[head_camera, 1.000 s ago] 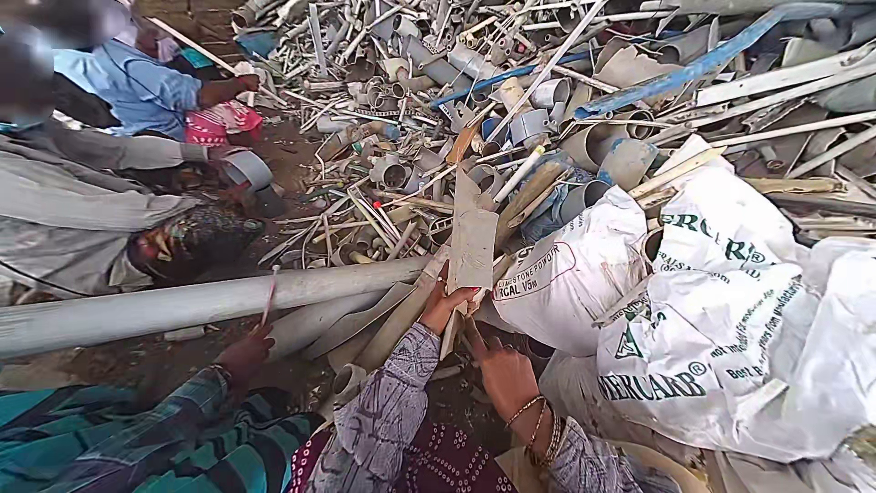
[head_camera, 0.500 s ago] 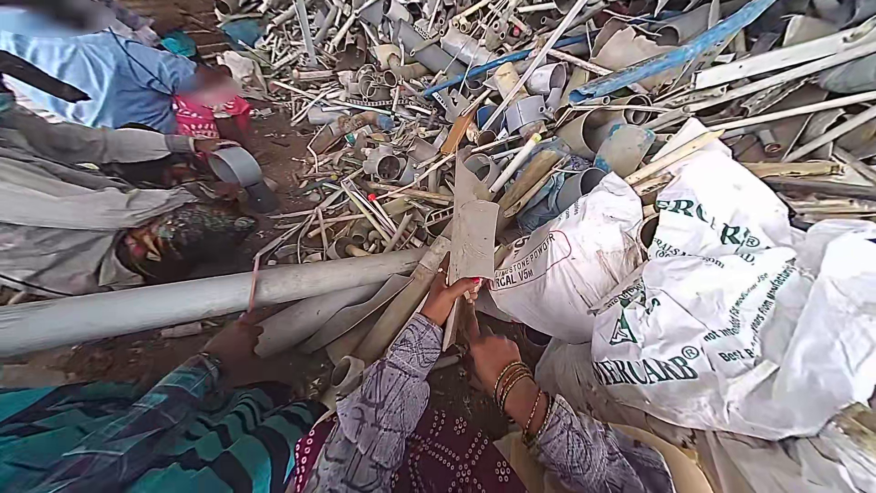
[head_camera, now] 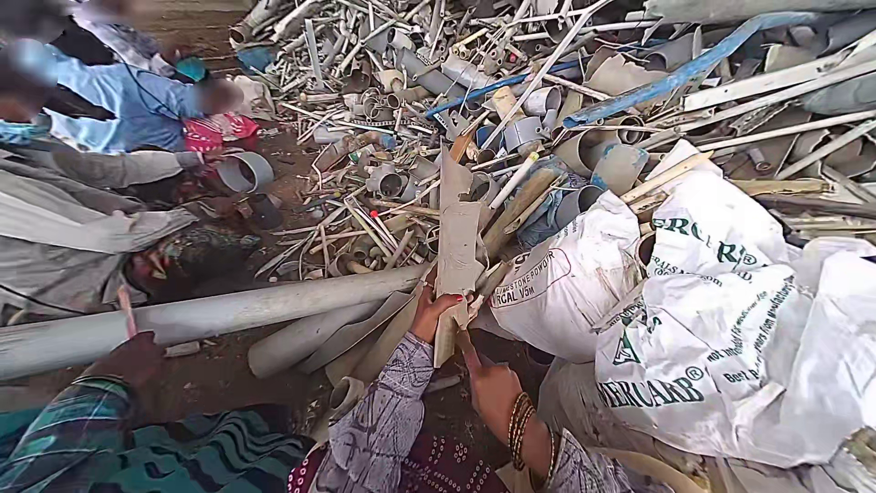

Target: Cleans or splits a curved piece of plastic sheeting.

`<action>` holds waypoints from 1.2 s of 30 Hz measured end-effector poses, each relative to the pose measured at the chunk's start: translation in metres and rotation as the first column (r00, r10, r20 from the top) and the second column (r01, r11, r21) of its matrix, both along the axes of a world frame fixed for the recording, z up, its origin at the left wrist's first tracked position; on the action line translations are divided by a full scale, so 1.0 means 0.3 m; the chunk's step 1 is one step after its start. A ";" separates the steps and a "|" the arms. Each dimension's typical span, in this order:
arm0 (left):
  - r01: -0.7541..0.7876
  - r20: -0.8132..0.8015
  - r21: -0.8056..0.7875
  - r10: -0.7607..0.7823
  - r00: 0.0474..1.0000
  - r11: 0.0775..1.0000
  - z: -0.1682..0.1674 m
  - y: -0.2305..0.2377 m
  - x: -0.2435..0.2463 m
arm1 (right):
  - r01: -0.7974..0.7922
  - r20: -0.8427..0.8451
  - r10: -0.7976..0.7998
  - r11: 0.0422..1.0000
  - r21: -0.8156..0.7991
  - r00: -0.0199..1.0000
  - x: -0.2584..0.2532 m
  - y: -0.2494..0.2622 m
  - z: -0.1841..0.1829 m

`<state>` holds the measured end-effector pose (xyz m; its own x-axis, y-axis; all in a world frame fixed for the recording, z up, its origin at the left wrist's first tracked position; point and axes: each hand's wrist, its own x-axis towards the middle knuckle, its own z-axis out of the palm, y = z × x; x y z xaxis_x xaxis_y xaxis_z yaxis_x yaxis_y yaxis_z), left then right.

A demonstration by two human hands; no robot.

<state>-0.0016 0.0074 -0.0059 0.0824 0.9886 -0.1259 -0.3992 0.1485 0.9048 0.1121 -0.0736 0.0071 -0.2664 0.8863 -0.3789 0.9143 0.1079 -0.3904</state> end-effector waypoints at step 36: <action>-0.160 0.462 0.317 -0.005 0.887 0.935 -0.097 -0.010 -0.030 | 0.227 -0.381 0.155 0.583 0.780 0.912 -0.025 -0.021 -0.213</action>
